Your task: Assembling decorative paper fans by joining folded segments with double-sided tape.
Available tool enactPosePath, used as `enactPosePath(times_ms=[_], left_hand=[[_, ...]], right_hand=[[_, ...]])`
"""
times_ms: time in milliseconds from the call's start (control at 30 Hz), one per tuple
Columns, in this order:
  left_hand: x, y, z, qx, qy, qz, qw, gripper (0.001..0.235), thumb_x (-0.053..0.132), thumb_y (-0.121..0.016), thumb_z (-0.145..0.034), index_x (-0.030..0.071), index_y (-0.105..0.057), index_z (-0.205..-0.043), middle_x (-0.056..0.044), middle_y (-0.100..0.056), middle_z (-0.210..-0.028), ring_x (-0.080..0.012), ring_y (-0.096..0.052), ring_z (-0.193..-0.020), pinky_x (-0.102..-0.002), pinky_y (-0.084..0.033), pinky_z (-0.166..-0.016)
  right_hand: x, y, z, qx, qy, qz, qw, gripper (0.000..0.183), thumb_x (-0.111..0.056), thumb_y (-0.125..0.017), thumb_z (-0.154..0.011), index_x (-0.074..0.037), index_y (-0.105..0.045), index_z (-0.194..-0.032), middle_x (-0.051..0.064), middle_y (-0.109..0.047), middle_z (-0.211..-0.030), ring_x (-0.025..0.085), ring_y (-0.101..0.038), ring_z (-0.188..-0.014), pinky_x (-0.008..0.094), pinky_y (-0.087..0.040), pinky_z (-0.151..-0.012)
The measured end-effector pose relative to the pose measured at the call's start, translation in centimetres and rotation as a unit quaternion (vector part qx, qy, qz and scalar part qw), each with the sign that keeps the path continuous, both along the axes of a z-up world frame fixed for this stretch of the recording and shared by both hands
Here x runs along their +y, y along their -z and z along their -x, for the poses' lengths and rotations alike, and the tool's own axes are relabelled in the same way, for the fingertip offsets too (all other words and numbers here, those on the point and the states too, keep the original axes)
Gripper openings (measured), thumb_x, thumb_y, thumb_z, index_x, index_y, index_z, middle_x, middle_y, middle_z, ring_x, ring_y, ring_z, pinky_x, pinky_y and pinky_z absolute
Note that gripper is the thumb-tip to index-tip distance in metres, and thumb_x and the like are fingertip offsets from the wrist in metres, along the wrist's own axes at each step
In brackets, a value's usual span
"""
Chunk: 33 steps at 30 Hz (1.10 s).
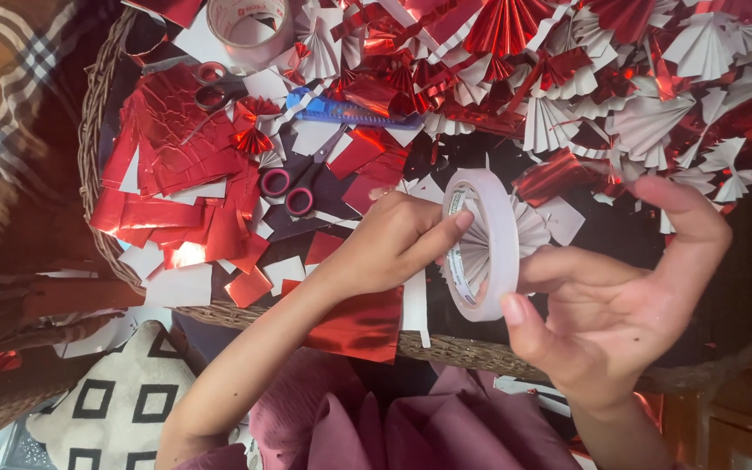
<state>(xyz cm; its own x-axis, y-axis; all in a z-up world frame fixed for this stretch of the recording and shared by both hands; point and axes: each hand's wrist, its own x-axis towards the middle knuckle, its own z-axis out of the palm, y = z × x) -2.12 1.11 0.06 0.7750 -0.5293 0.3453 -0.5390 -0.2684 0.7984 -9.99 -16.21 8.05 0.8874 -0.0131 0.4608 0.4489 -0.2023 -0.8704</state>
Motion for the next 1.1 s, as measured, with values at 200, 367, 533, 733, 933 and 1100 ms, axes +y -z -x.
enactPosePath(times_ms=[200, 367, 533, 733, 933, 1100], left_hand=[[0.0, -0.2, 0.2, -0.004, 0.002, 0.008, 1.000, 0.055, 0.030, -0.044, -0.107, 0.008, -0.053, -0.057, -0.002, -0.049, -0.045, -0.0177, -0.045, -0.042, -0.037, -0.032, -0.049], [-0.1, 0.3, 0.2, -0.024, -0.004, 0.005, 1.000, 0.054, 0.029, -0.044, -0.108, 0.007, -0.043, -0.059, -0.004, -0.038, -0.047, -0.0197, -0.036, -0.043, -0.039, -0.027, -0.049], [0.1, 0.3, 0.2, -0.030, -0.016, 0.015, 0.999, 0.052, 0.027, -0.045, -0.108, 0.007, -0.036, -0.062, -0.002, -0.032, -0.051, -0.0183, -0.030, -0.048, -0.039, -0.024, -0.051], [0.1, 0.8, 0.0, -0.106, -0.037, 0.014, 0.994, 0.048, 0.025, -0.045, -0.108, 0.005, -0.038, -0.065, -0.007, -0.039, -0.054, -0.0258, -0.037, -0.047, -0.042, -0.024, -0.050], [0.3, 0.9, -0.1, -0.101, -0.025, 0.026, 0.994, 0.046, 0.022, -0.044, -0.108, 0.005, -0.038, -0.066, -0.006, -0.039, -0.056, -0.0248, -0.037, -0.049, -0.042, -0.025, -0.052], [0.4, 1.0, -0.1, -0.093, -0.030, 0.026, 0.995, 0.046, 0.022, -0.045, -0.108, 0.004, -0.039, -0.066, -0.006, -0.039, -0.055, -0.0237, -0.036, -0.049, -0.041, -0.024, -0.052]], right_hand=[[-0.1, -0.5, 0.1, -0.033, 0.047, 0.098, 0.993, 0.071, -0.009, -0.062, -0.075, 0.011, -0.020, -0.129, 0.035, -0.030, -0.141, 0.018, -0.047, -0.036, 0.017, -0.029, -0.084], [-0.3, 0.4, 0.6, -0.035, 0.087, 0.114, 0.989, 0.027, -0.013, -0.067, -0.078, 0.010, -0.054, -0.086, 0.015, -0.018, -0.140, 0.015, -0.050, -0.057, 0.019, -0.040, -0.076], [-0.6, 0.7, 0.6, -0.076, 0.099, 0.176, 0.976, 0.024, -0.019, -0.069, -0.080, -0.007, -0.056, -0.063, 0.008, -0.018, -0.139, 0.013, -0.037, -0.054, 0.019, -0.029, -0.071], [0.3, 0.6, 0.4, -0.054, 0.051, 0.076, 0.994, 0.054, 0.001, -0.056, -0.081, 0.014, -0.018, -0.116, 0.018, -0.011, -0.137, 0.018, -0.045, -0.035, 0.025, -0.044, -0.056], [0.3, 0.0, 0.6, -0.029, 0.010, 0.031, 0.999, 0.049, -0.013, -0.044, -0.082, -0.012, -0.015, -0.121, 0.016, -0.040, -0.049, 0.028, -0.047, -0.036, 0.034, -0.041, -0.049], [0.6, -1.1, 1.2, 0.020, 0.058, 0.045, 0.997, 0.050, -0.013, -0.047, -0.087, -0.013, -0.016, -0.126, 0.028, -0.057, -0.069, 0.029, -0.061, -0.051, 0.029, -0.046, -0.053]])
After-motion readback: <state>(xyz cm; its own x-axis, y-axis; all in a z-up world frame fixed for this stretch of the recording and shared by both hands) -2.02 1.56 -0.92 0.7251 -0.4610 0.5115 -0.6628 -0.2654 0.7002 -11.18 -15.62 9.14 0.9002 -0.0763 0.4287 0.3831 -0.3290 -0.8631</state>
